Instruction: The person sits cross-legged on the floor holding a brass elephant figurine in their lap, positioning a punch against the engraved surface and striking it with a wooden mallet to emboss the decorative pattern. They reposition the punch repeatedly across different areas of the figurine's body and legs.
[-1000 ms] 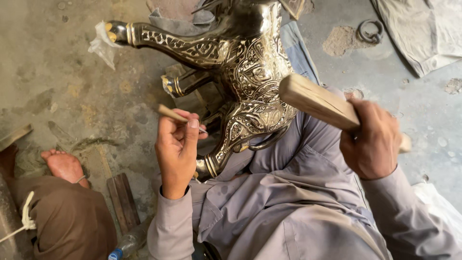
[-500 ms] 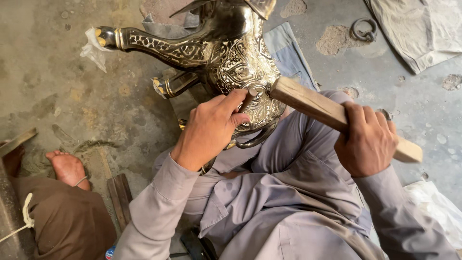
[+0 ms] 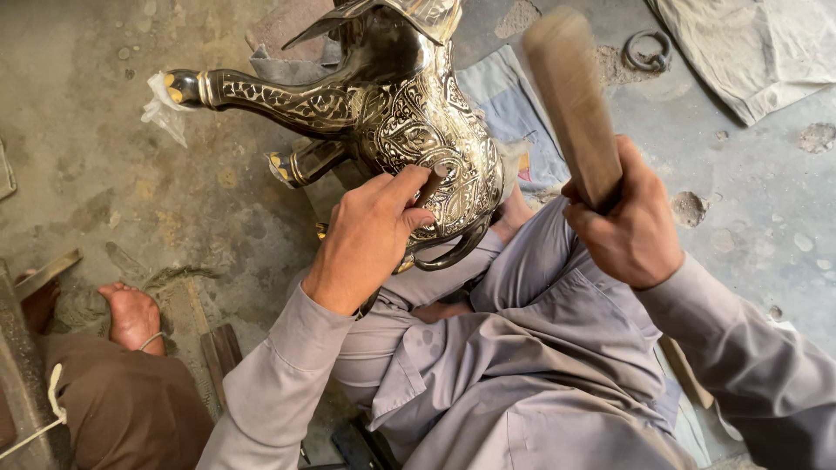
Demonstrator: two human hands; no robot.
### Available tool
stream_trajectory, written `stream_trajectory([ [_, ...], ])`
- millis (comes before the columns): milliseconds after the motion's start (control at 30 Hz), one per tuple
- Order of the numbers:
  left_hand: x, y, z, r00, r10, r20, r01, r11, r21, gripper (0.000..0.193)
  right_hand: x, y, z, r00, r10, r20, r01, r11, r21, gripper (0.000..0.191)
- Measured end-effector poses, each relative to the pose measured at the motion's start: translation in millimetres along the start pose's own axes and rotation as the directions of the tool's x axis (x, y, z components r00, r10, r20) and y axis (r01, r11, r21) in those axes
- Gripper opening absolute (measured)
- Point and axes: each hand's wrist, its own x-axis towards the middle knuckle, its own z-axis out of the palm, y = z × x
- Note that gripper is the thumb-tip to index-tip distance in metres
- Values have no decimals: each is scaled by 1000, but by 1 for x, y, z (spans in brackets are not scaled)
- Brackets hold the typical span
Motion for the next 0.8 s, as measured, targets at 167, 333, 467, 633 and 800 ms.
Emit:
stream_trajectory([
  [167,6,1,3,998,-54,46,51,997,56,34,2,6,-1,998,-66,21,68,979,-192,44],
  [333,5,-1,-2,1000,21,23,-22,999,30,29,-1,8,2,980,-199,1,174,857,-485,44],
  [467,4,3,-3,999,-36,36,35,999,32,34,-3,5,1,993,-119,-11,103,901,-420,44],
  [633,7,8,-2,995,-44,86,37,996,82,32,-5,1,-3,996,-83,13,84,975,-204,41],
  [800,6,10,-6,995,-67,76,62,996,60,32,-10,4,1,967,-252,-43,187,815,-548,40],
])
